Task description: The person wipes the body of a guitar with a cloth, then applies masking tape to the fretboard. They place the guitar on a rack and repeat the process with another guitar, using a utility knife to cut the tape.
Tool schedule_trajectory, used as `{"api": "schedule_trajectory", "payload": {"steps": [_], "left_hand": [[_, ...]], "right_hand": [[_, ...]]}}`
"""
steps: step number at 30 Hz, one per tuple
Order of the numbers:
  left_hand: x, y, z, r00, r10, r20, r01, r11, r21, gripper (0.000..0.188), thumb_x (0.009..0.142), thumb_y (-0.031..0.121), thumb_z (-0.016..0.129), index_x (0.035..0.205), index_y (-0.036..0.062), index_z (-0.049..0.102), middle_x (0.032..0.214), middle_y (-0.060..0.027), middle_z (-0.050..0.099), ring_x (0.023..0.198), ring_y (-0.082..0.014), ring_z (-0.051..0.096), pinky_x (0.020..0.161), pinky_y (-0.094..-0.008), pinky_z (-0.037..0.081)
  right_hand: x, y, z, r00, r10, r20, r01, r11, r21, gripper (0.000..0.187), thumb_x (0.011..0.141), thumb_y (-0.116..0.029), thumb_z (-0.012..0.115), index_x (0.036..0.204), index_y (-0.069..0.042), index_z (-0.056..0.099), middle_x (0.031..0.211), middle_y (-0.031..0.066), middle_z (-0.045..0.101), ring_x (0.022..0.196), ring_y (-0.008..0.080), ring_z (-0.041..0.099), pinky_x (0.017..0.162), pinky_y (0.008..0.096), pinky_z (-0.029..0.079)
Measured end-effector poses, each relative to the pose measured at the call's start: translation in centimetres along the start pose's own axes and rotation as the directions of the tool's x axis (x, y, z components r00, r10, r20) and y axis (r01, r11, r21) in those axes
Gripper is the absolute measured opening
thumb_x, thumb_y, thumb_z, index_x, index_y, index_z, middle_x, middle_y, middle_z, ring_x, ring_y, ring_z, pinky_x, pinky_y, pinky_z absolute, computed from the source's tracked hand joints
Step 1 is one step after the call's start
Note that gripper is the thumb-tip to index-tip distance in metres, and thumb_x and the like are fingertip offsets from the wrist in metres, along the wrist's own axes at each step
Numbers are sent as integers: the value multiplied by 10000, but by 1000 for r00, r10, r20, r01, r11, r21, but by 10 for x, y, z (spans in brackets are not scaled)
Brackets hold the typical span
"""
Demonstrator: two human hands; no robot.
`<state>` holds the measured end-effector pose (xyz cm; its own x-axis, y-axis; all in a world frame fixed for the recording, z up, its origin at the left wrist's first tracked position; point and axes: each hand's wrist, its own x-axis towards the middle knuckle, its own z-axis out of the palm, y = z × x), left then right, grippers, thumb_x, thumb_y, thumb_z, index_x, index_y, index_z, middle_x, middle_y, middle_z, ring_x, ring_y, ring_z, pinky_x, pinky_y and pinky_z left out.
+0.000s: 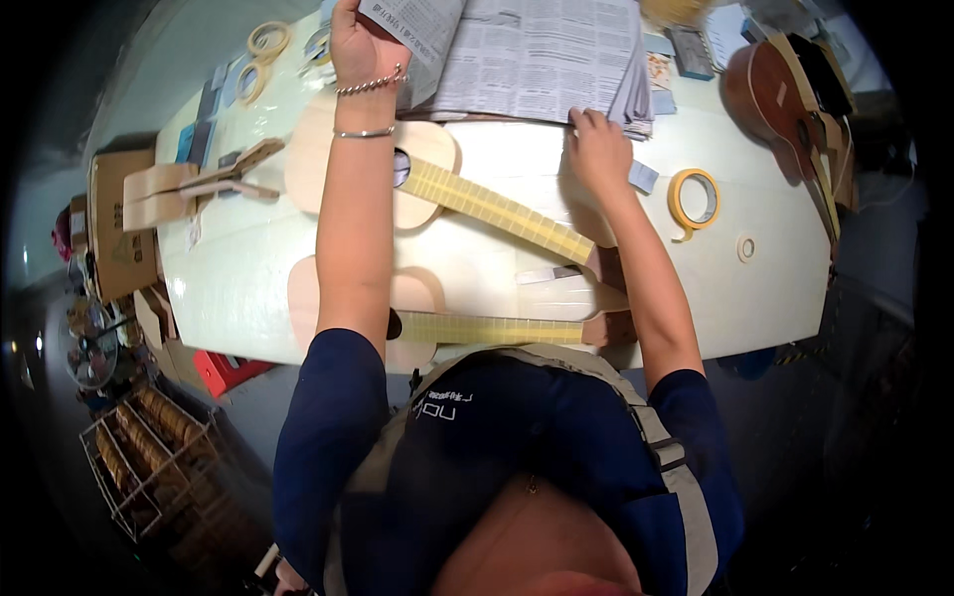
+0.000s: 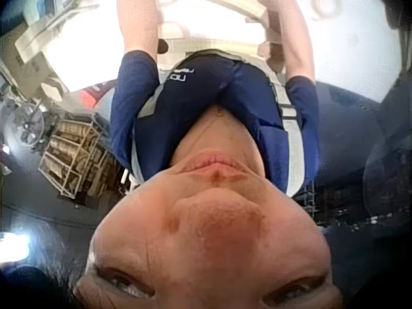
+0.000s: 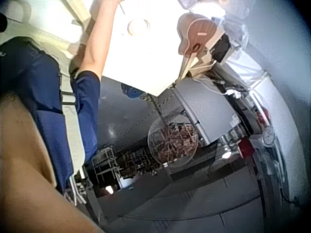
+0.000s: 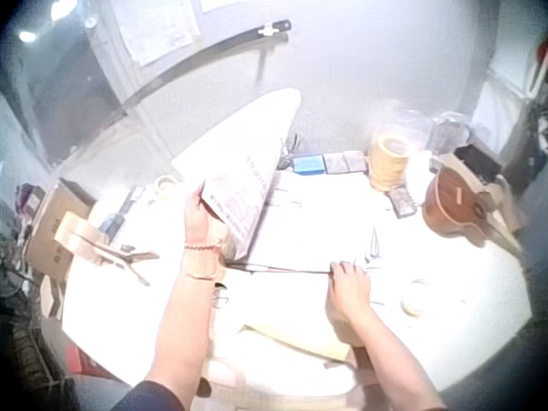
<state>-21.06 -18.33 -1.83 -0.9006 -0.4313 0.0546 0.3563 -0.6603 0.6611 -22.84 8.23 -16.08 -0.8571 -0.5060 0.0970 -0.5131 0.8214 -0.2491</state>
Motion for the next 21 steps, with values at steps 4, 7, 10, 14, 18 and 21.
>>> {"api": "schedule_trajectory", "payload": {"steps": [4, 7, 10, 14, 18, 21], "left_hand": [[-130, 27, 12, 936, -290, 200, 303, 952, -34, 507, 893, 269, 476, 1319, 7, 392, 1383, -142, 410, 1294, -313, 366, 1097, -511, 237], [-239, -4, 12, 772, -609, 180, 629, 774, -79, 567, 903, 206, 462, 1395, 2, 266, 1413, -156, 360, 1300, -318, 362, 1071, -511, 289], [-310, -8, 15, 846, -519, 123, 533, 834, -143, 435, 942, 159, 447, 1334, -12, 367, 1355, -138, 428, 1223, -293, 446, 1043, -419, 340], [-365, -20, -12, 946, -278, -169, 311, 622, 718, 421, 875, 181, 610, 1221, -28, 491, 1311, -154, 441, 1138, -224, 493, 982, -325, 362], [-383, -46, 0, 998, -10, 66, -45, 623, 781, 416, 785, 66, 699, 1157, -8, 530, 1150, -115, 580, 1018, -204, 571, 856, -341, 464], [-392, -42, 8, 946, 33, 323, -299, 478, 826, 427, 724, 103, 722, 1096, 15, 533, 1072, -140, 579, 1031, -253, 556, 910, -393, 430]], "right_hand": [[-18, -43, -56, 786, -111, -608, 357, 884, 300, 565, 712, -209, 724, 1244, -191, 533, 1229, 100, 510, 1154, 260, 427, 989, 444, 332], [-43, -60, -70, 549, -311, -776, 590, 802, 96, 331, 695, -234, 737, 1017, -257, 664, 1277, 56, 498, 1253, 271, 357, 1073, 454, 234], [-72, -69, -103, 688, -199, -698, 574, 737, 356, 176, 703, -182, 695, 879, -197, 690, 1195, 65, 573, 1172, 294, 463, 1079, 419, 247], [-146, -77, -88, 931, -245, 270, -346, -361, 866, 163, 784, -131, 649, 944, -100, 645, 1099, 104, 605, 1016, 238, 562, 939, 361, 413], [-208, -114, -78, 570, -646, 507, -790, -600, 123, 197, 803, -133, 641, 991, -81, 614, 1028, 89, 608, 951, 212, 565, 876, 336, 428], [-225, -115, -78, 452, -746, 490, -865, -500, 37, 224, 817, -135, 636, 1026, -67, 591, 974, 77, 611, 902, 192, 567, 828, 318, 439]]}}
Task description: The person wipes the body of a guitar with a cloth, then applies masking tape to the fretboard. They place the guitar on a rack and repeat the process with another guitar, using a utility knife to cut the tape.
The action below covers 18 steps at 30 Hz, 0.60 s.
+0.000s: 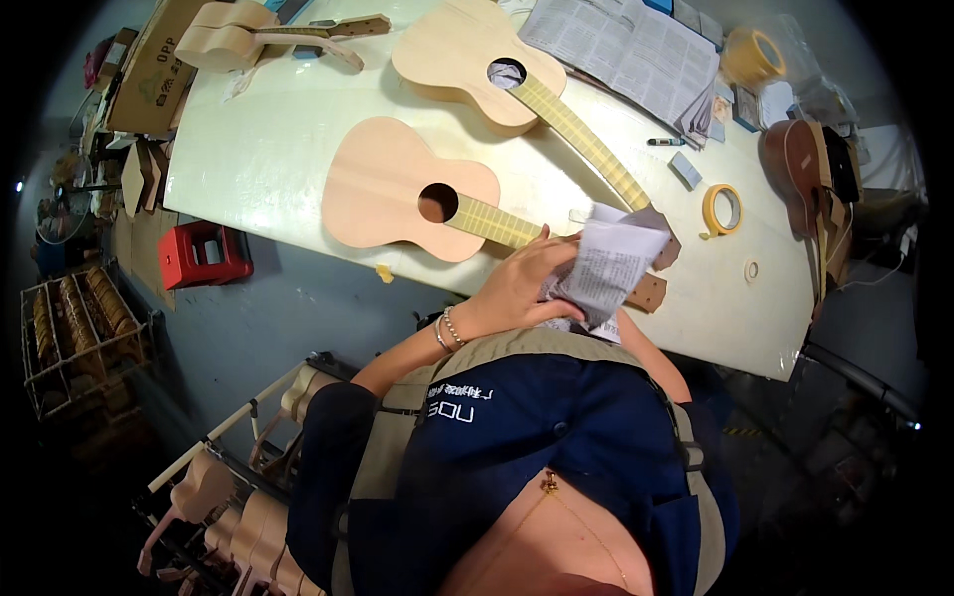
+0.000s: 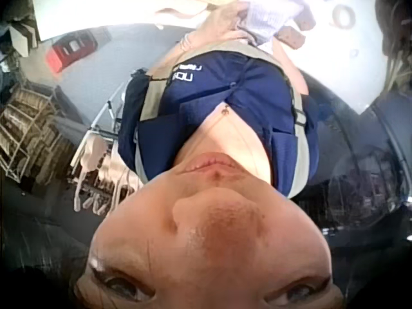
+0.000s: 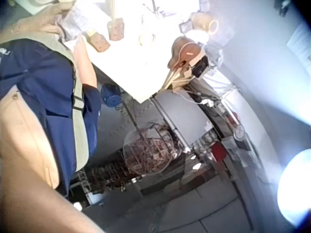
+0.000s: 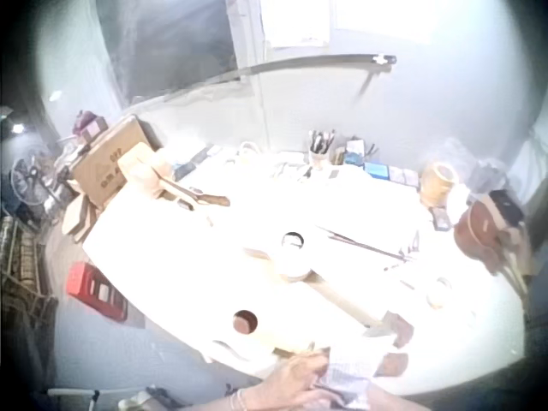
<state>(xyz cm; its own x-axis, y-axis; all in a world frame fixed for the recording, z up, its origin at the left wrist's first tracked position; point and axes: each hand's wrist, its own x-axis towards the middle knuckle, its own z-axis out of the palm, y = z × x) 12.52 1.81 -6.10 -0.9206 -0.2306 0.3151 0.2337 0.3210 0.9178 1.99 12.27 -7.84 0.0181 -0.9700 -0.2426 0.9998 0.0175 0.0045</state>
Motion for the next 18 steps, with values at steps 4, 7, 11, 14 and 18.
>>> {"api": "schedule_trajectory", "payload": {"steps": [4, 7, 11, 14, 18], "left_hand": [[-4, 7, -21, 978, 61, 198, -117, 952, 283, 349, 643, 211, 754, 910, 46, 602, 955, -121, 557, 990, -282, 526, 901, -429, 403], [-14, 6, -65, 1000, -7, 7, 3, 907, 421, 220, 634, 149, 739, 779, 22, 633, 993, -118, 480, 963, -293, 468, 886, -364, 381], [-30, -50, -162, 972, -170, -159, 231, 610, 758, 398, 597, 229, 808, 934, 63, 674, 1071, -119, 416, 1002, -295, 409, 925, -387, 361], [-12, -85, -175, 821, -550, -153, 470, 500, 727, 770, 508, 387, 858, 1186, 133, 595, 1211, -137, 411, 1188, -345, 345, 1026, -459, 272], [12, -102, -162, 894, -409, -184, 392, 511, 765, 1008, 516, 319, 849, 1384, 177, 358, 1479, -205, 179, 1387, -402, 66, 1093, -569, 119]], "right_hand": [[-11, 6, -12, 991, 19, -130, -78, 881, -466, 261, 836, -137, 628, 1072, -48, 560, 903, 61, 614, 836, 166, 569, 765, 293, 454], [-5, 13, -7, 939, -326, -113, -90, 85, -992, 290, 850, -139, 622, 1107, -34, 536, 850, 50, 616, 787, 146, 571, 718, 274, 465], [9, -14, -26, 650, -754, 91, -119, -219, -968, 186, 875, -137, 580, 1006, -5, 588, 874, 50, 624, 790, 120, 560, 731, 294, 441], [21, -31, -55, 537, -744, 398, -140, -544, -827, 140, 841, -152, 594, 917, -37, 618, 778, 92, 622, 697, 223, 591, 632, 330, 459], [26, -24, -72, 631, -771, 83, -435, -441, -785, 179, 890, -250, 510, 903, -125, 638, 612, 94, 616, 580, 261, 608, 543, 360, 454]]}}
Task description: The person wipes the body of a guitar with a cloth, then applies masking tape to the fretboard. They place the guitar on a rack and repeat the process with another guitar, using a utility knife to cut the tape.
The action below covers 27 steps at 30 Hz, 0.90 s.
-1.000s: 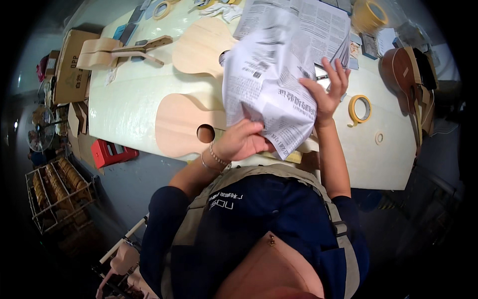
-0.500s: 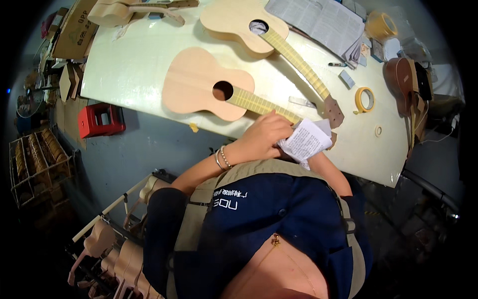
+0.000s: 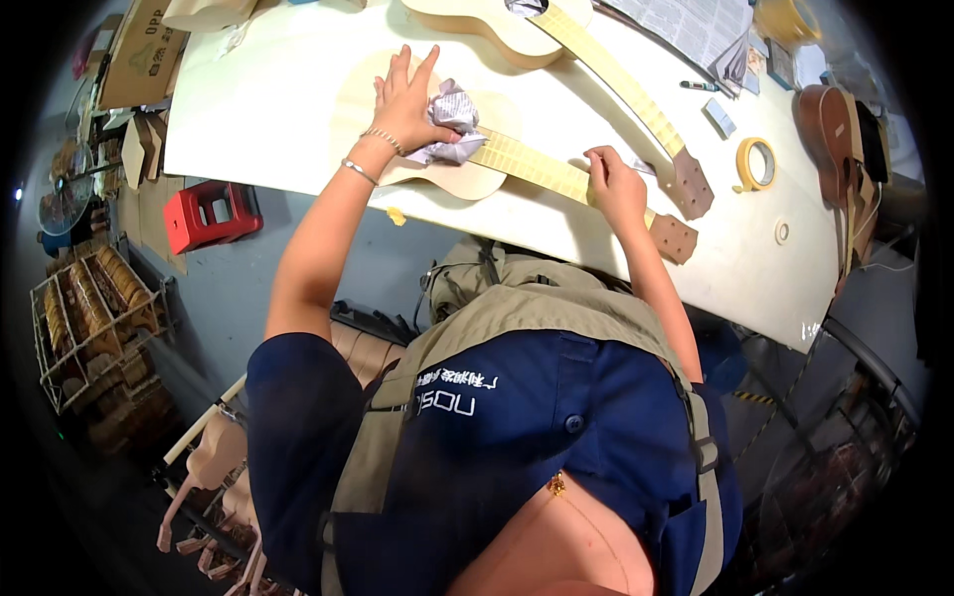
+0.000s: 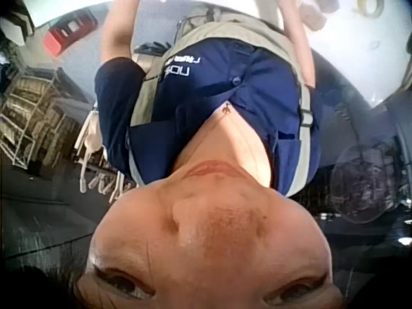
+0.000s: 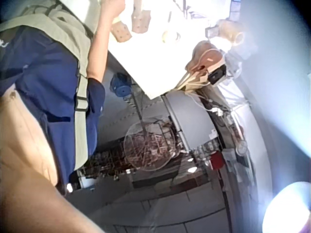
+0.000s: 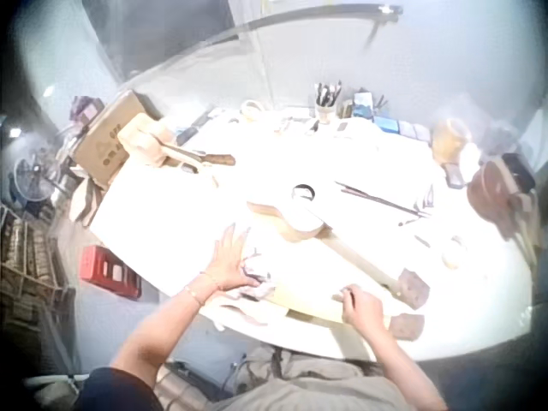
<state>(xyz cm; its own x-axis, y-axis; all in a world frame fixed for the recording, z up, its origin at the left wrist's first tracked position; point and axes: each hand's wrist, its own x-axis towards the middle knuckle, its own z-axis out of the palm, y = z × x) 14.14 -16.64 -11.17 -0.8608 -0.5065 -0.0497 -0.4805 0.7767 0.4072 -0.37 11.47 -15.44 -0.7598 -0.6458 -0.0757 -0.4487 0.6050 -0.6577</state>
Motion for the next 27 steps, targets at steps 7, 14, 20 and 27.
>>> {"api": "schedule_trajectory", "payload": {"steps": [7, 14, 20, 27], "left_hand": [[4, 22, 39, 975, 212, 68, -223, 934, 279, 719, 623, -21, 632, 1301, 126, 445, 1381, -119, 398, 1379, -326, 187, 1096, -570, 137], [40, 8, -19, 842, 148, 519, -291, 934, 206, 804, 626, 273, 750, 1356, 217, 418, 1282, -92, 482, 1326, -304, 288, 1052, -651, 25], [19, 13, 4, 904, 333, 268, -406, 864, 297, 808, 616, 237, 757, 1346, 195, 415, 1320, -100, 438, 1302, -308, 315, 1092, -561, 157], [-22, 24, -37, 764, 554, 330, -610, 787, 92, 371, 760, 296, 651, 1070, 92, 633, 1149, -63, 569, 1106, -279, 499, 989, -421, 348]], "right_hand": [[1, -7, -3, 998, -39, -39, 36, 995, -91, 190, 884, -232, 506, 854, -91, 628, 620, 110, 622, 572, 285, 607, 537, 381, 466], [3, -4, -2, 997, -55, -59, 51, 997, -63, 194, 869, -232, 526, 838, -71, 630, 621, 135, 616, 570, 291, 608, 529, 389, 475], [3, -7, -5, 995, -56, -79, 50, 996, -68, 190, 866, -219, 532, 817, -65, 632, 614, 133, 613, 571, 286, 612, 537, 387, 483], [1, -4, -4, 994, -65, -93, 61, 997, -51, 180, 862, -217, 540, 820, -67, 632, 621, 136, 614, 580, 287, 612, 535, 388, 481]]}}
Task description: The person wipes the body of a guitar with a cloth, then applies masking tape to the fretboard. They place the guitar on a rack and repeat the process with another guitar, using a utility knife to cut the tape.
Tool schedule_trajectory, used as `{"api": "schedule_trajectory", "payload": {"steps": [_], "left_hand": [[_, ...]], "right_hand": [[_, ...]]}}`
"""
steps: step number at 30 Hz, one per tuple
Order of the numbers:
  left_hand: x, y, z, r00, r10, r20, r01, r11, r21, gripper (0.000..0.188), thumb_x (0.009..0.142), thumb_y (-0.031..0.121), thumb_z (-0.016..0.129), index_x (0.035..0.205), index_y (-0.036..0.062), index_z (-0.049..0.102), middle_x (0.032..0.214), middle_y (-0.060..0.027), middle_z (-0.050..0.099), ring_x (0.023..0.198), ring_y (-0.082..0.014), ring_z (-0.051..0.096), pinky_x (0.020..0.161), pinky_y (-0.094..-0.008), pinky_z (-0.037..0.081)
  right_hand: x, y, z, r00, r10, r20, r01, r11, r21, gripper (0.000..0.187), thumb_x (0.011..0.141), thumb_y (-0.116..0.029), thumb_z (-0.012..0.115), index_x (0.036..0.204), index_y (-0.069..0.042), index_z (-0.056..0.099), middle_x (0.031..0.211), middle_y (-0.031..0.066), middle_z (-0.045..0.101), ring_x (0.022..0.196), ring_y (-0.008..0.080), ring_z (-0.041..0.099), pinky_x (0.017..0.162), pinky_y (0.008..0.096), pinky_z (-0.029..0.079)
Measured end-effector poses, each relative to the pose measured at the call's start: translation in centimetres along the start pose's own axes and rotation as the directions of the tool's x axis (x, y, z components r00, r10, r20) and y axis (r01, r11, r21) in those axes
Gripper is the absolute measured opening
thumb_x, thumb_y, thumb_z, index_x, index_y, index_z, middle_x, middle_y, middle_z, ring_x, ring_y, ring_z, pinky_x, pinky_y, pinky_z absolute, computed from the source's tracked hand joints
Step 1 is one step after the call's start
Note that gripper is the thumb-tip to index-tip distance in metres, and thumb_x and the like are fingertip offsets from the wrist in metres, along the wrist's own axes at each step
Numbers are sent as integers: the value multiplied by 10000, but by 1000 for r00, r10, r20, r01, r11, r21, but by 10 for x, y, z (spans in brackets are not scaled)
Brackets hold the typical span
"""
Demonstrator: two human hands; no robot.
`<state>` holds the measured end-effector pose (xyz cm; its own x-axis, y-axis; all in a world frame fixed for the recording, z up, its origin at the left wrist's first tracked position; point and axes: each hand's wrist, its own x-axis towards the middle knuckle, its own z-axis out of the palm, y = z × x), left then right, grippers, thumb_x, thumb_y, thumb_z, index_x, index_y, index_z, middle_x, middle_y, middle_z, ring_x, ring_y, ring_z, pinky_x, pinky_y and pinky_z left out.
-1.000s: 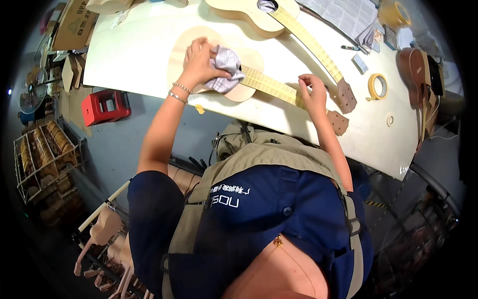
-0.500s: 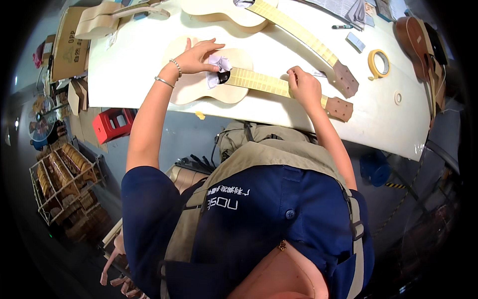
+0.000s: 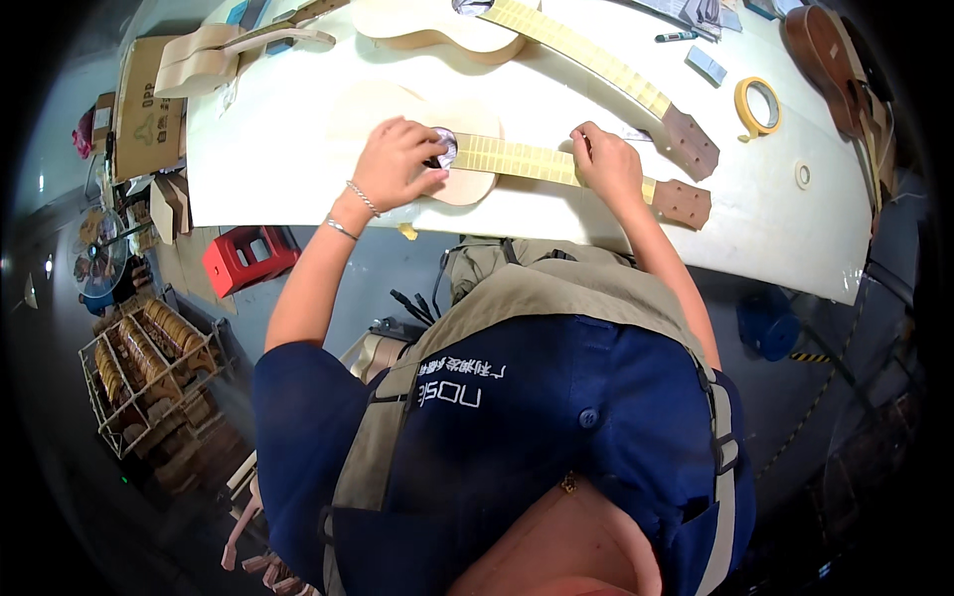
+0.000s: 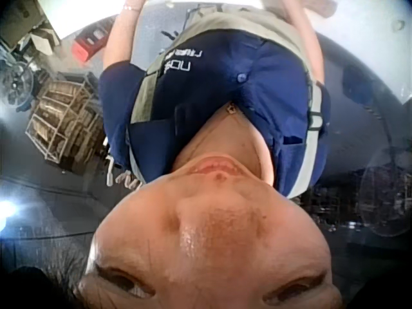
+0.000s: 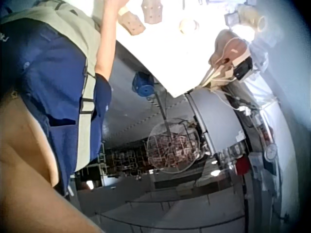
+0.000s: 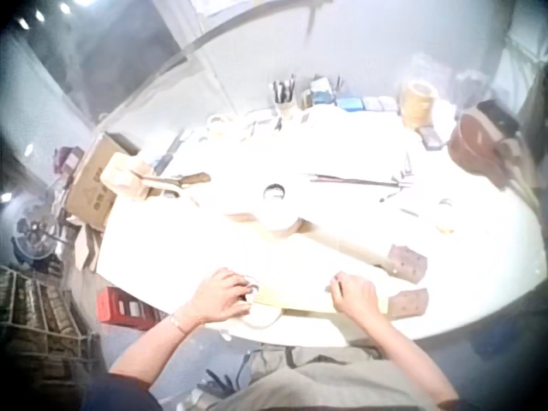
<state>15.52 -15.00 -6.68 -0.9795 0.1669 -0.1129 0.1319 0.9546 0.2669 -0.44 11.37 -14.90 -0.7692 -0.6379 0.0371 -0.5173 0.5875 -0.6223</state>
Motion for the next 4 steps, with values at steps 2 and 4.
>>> {"api": "schedule_trajectory", "payload": {"steps": [2, 4], "left_hand": [[-9, 4, 24, 998, -13, -60, 17, 997, 69, 379, 782, 389, 618, 1030, 104, 650, 1133, -47, 576, 1141, -257, 465, 1006, -421, 307], [-12, 21, 32, 995, -82, -55, 89, 985, 144, 383, 785, 393, 625, 1037, 106, 648, 1151, -51, 573, 1188, -265, 420, 1045, -433, 249]], "right_hand": [[1, 1, 1, 1000, -11, 3, 11, 1000, 13, 179, 860, -217, 543, 819, -68, 632, 623, 135, 615, 582, 287, 613, 537, 390, 481], [1, 2, 2, 1000, -25, -4, 25, 1000, 7, 186, 860, -223, 547, 814, -63, 631, 622, 137, 616, 582, 290, 614, 540, 394, 483]]}}
